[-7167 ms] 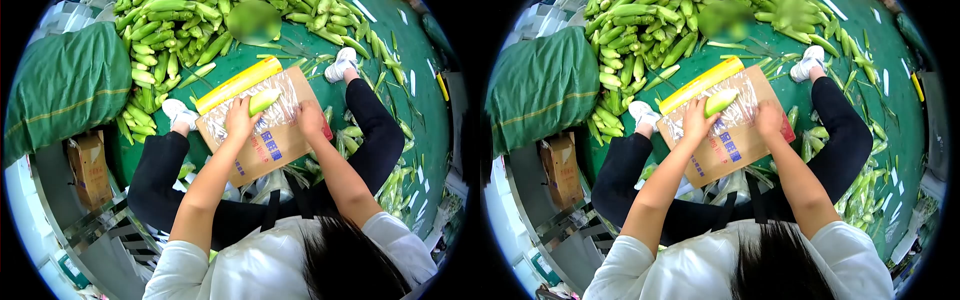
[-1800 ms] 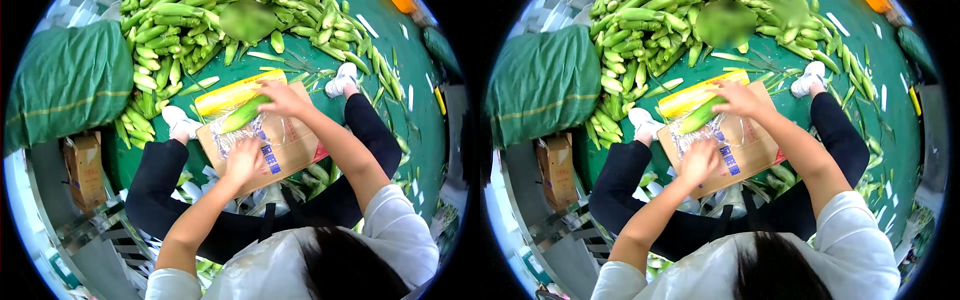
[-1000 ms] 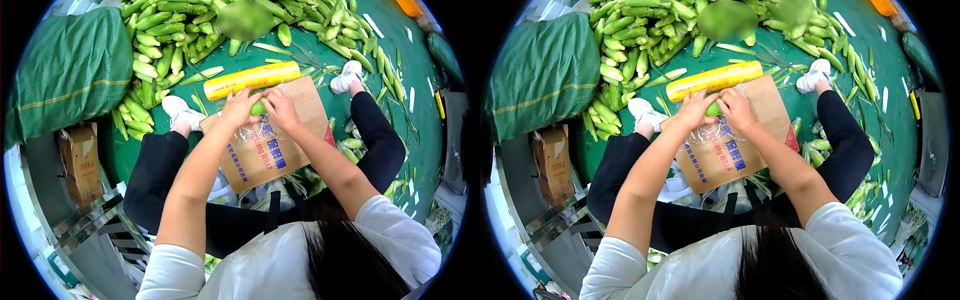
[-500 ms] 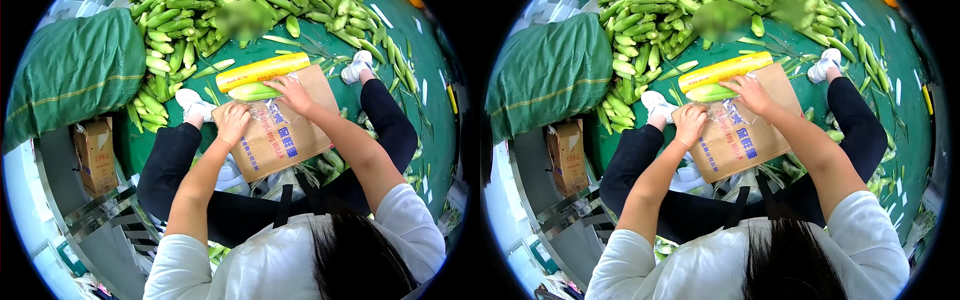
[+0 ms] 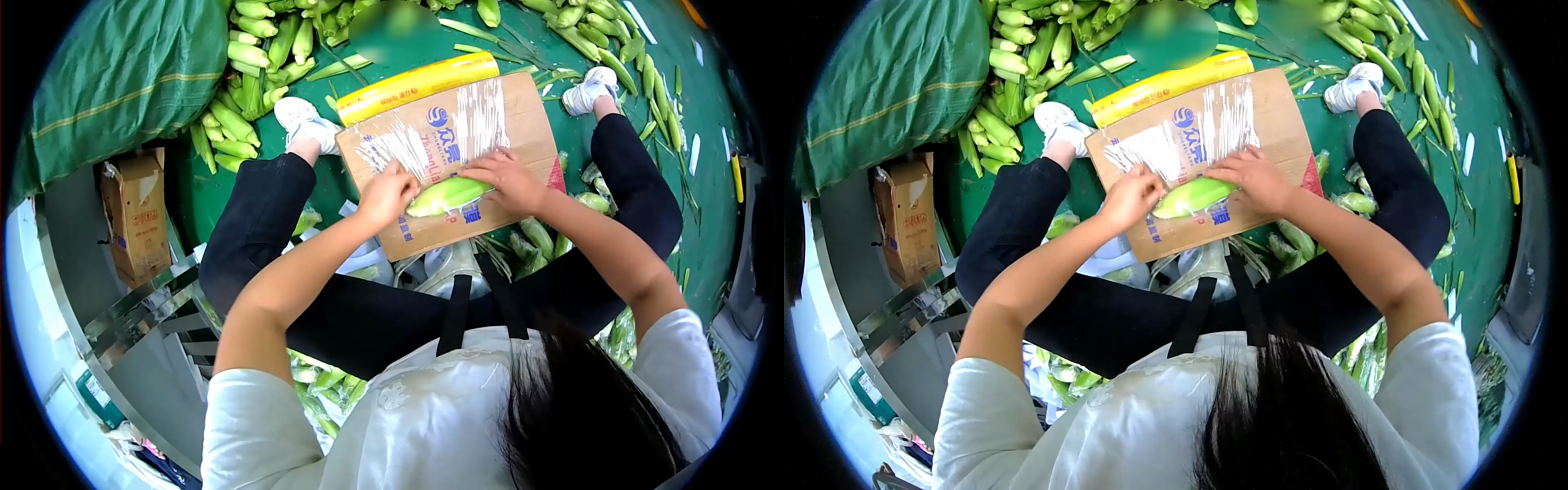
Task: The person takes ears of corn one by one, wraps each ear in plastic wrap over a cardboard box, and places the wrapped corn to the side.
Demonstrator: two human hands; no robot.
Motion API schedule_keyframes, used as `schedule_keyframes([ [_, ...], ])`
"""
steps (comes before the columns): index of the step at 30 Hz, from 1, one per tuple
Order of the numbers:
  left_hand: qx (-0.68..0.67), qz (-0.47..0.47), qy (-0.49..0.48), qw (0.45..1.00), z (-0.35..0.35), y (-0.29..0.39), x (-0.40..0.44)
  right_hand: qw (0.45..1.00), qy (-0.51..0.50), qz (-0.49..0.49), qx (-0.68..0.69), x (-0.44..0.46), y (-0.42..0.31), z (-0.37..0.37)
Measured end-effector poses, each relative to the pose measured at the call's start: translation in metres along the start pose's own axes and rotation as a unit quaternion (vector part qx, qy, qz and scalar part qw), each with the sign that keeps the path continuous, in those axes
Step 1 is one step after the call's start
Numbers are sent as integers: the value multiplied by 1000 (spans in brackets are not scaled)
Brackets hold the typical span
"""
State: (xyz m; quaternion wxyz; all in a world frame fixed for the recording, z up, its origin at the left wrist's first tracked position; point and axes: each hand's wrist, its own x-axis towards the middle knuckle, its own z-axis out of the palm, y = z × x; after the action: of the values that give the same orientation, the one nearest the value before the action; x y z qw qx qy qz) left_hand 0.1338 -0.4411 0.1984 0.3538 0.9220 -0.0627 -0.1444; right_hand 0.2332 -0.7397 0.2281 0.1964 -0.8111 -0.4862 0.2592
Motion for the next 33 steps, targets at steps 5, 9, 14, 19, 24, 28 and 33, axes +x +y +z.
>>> schedule_keyframes([
  [5,-27,-249,-30,968,-33,-25,90,995,94,30,-17,45,37,0],
  [9,-118,-184,321,922,-51,4,89,977,194,82,-30,91,37,-31],
  [14,204,-2,206,957,-11,31,77,953,288,15,-96,101,2,0],
  [19,137,-41,-31,989,-46,11,105,979,176,4,-100,111,19,-25],
  [24,161,46,-155,974,-85,26,120,991,-61,103,59,109,7,-55],
  [28,175,46,-152,972,-74,51,152,959,-209,85,171,118,19,-32],
  [33,194,115,-38,973,19,23,150,915,-346,85,190,113,13,-29],
])
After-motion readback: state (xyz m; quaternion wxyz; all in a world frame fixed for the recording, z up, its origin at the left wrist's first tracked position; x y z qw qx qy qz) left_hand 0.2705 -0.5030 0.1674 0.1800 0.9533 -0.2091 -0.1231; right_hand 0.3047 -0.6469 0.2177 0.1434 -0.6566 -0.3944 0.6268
